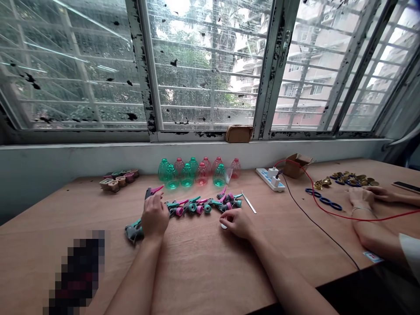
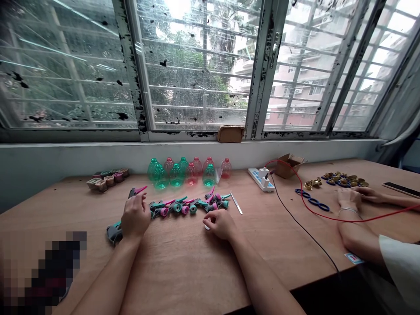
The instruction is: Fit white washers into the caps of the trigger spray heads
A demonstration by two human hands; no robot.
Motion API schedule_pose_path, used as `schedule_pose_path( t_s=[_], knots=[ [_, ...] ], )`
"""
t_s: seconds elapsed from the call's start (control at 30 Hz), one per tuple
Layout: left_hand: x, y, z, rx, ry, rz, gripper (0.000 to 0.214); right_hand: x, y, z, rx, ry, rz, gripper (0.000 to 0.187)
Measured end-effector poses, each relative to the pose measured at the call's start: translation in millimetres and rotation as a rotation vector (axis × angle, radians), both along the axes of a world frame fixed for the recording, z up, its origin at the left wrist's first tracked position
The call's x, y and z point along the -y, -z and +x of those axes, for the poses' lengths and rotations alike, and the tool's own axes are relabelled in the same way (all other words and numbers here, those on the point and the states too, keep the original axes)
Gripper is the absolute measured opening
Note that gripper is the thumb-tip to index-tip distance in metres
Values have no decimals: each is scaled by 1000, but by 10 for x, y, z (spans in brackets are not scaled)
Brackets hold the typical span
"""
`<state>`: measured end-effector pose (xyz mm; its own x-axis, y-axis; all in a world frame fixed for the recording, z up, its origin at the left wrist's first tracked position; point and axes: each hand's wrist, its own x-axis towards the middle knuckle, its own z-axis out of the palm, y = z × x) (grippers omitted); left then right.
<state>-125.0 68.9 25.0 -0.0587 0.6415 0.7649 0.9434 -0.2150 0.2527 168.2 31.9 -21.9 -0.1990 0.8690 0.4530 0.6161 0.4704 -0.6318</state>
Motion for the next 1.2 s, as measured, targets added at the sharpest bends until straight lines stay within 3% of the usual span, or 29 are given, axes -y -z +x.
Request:
schedule_pose_path(
  t_s=[0.2, 0.33, 0.67, 0.97, 1.2],
  knots=[
    [101, 62, 321, -230, 554, 48, 39, -19, -18, 152, 85, -85, -46, 23],
    [173, 108, 523, -308, 740, 61, 40, -46, 26, 172, 121, -123, -77, 22],
    [242, 237, 639, -344, 871, -99, 24, -40, 56, 166, 199, -110, -104, 17],
    [355, 297, 756, -272, 886, -450, 32, -56, 140, 212, 164, -122, -131, 16],
    [384, 289, 772, -131, 956, -587, 44, -42, 123, 171, 21, -188, -106, 25]
  ],
)
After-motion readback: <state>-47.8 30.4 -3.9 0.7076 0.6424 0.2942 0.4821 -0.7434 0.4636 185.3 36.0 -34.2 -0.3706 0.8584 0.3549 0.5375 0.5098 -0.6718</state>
